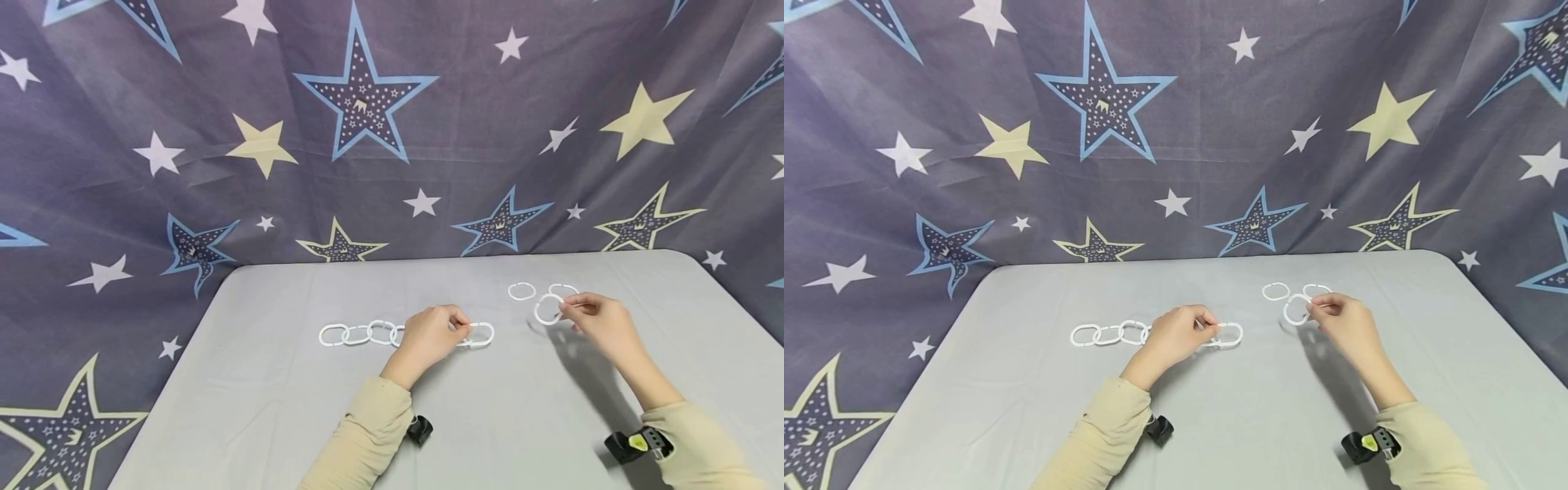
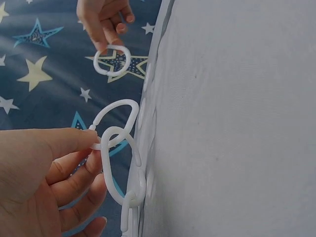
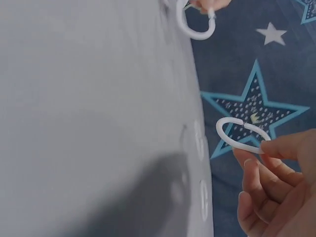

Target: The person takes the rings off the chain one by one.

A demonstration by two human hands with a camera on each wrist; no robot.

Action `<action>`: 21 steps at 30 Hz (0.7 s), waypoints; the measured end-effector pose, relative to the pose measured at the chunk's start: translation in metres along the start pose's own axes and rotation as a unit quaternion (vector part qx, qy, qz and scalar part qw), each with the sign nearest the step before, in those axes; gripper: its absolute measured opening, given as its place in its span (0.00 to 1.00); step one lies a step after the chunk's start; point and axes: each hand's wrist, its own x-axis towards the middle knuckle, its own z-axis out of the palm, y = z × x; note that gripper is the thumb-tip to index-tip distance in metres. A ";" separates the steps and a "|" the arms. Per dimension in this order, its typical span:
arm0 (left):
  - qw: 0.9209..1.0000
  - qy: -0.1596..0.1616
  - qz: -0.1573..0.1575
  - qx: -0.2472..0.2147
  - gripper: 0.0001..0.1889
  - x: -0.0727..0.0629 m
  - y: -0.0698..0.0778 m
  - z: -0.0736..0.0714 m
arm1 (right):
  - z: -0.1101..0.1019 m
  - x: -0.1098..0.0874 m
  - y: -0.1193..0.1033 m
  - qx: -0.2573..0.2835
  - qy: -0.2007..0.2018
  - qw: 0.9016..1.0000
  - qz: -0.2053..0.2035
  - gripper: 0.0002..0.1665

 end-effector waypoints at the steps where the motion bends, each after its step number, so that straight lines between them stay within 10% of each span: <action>1: 1.000 -0.001 -0.001 -0.001 0.04 0.000 0.000 0.000 | -0.001 0.000 0.003 -0.003 0.003 1.000 -0.002 0.16; 21: 1.000 0.002 0.002 0.003 0.04 0.000 0.000 0.000 | -0.019 0.015 0.044 -0.014 -0.018 0.997 0.079 0.24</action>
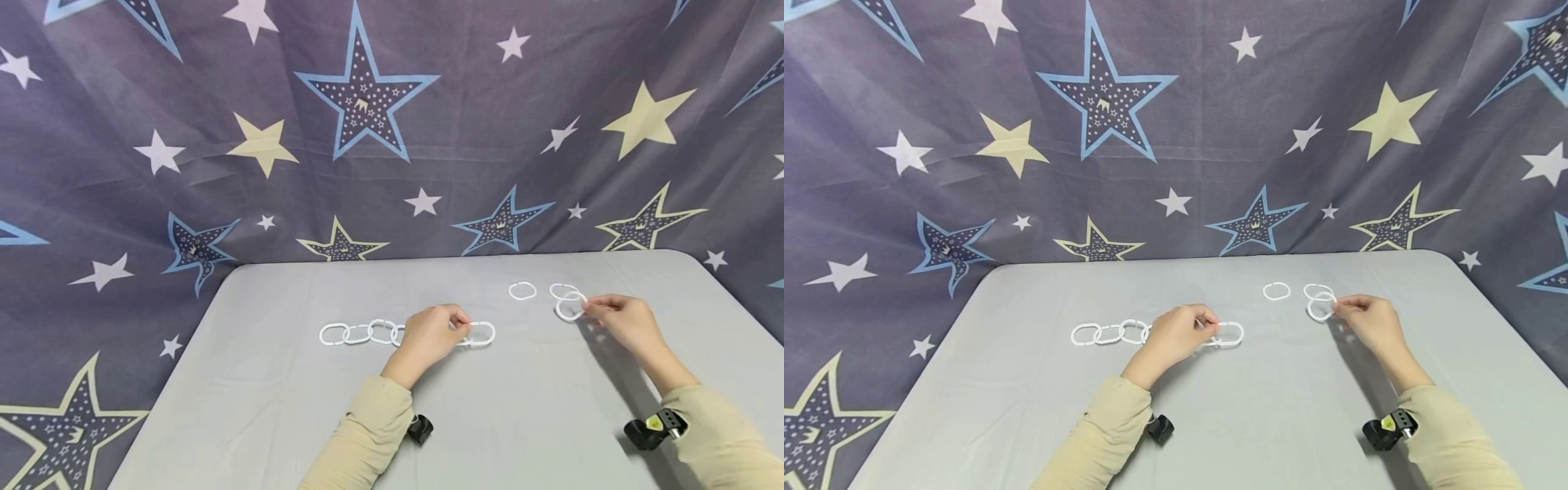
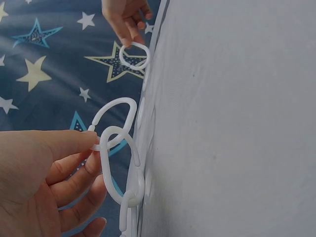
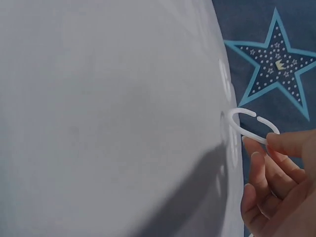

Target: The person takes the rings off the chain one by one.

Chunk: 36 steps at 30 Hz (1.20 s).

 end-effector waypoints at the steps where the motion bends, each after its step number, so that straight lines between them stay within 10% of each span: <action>1: 1.000 -0.001 0.000 0.000 0.04 0.000 0.000 0.000 | 0.000 0.000 0.002 0.002 0.000 1.000 0.002 0.24; 36: 1.000 -0.001 -0.004 0.009 0.05 0.000 -0.002 0.000 | 0.003 0.005 0.016 -0.053 -0.048 0.997 0.021 0.22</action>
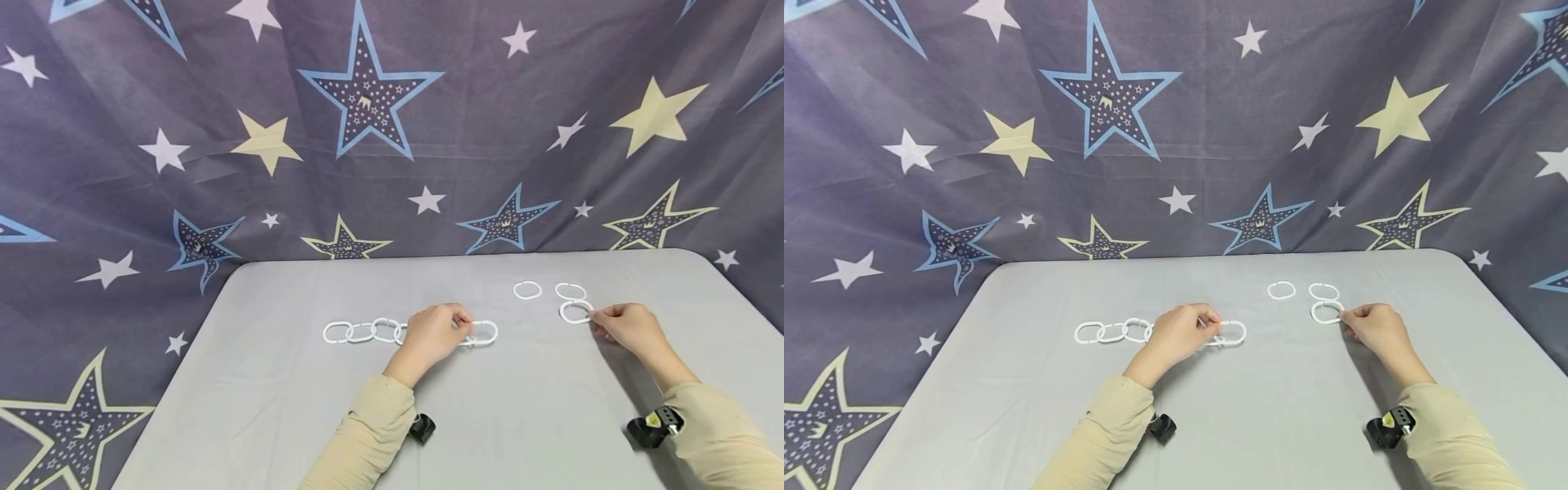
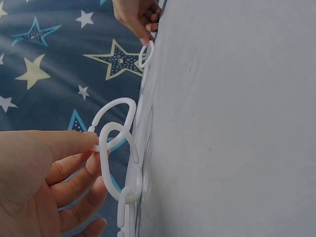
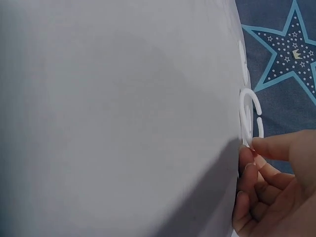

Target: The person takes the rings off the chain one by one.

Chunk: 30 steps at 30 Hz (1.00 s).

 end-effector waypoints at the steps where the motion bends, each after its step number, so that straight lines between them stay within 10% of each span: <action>1: 1.000 0.000 0.000 -0.001 0.05 0.000 0.000 0.000 | 0.000 0.000 0.000 -0.004 0.002 1.000 0.000 0.22; 30: 1.000 0.008 -0.002 -0.006 0.06 0.002 -0.003 -0.001 | 0.006 -0.027 -0.026 0.025 0.043 0.997 -0.058 0.23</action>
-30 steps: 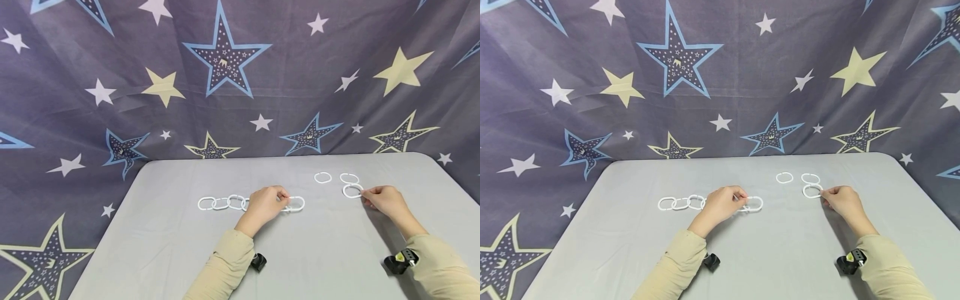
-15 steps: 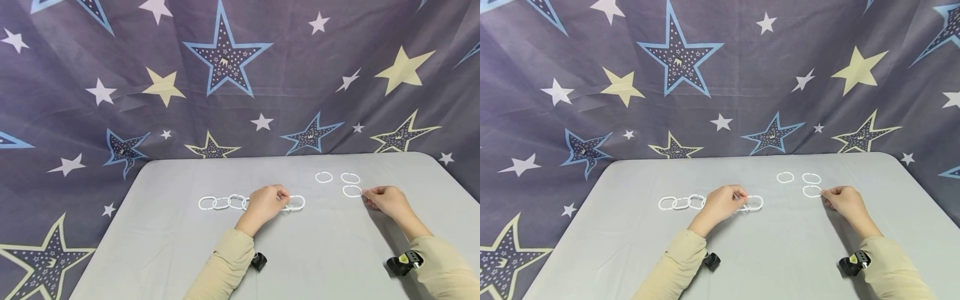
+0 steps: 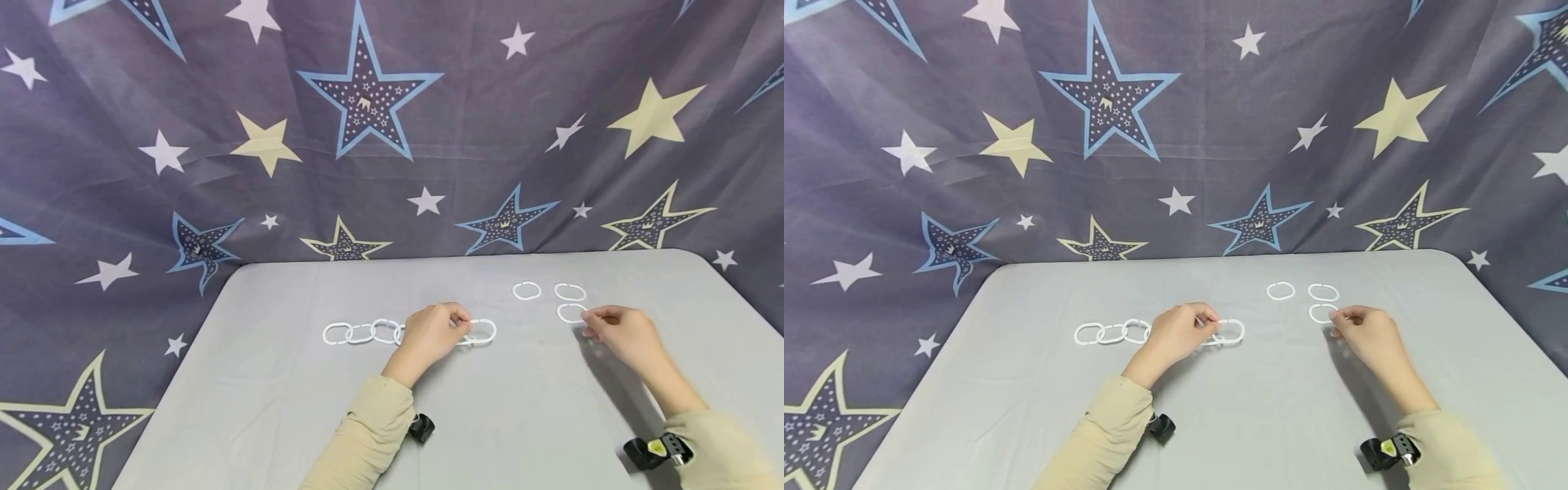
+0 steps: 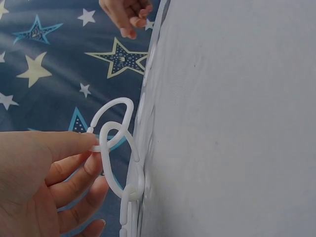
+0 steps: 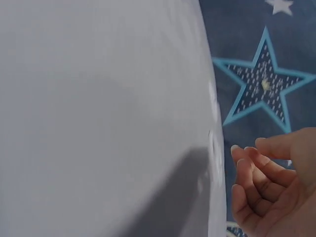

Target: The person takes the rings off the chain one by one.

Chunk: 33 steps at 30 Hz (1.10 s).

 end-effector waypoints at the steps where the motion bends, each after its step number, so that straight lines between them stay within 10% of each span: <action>1: 1.000 0.000 0.000 0.000 0.05 0.000 0.000 0.000 | 0.002 -0.002 -0.004 0.002 0.000 1.000 -0.004 0.22; 33: 1.000 0.027 -0.011 -0.003 0.04 0.000 -0.005 -0.003 | 0.094 -0.019 -0.093 0.132 -0.054 0.989 -0.025 0.12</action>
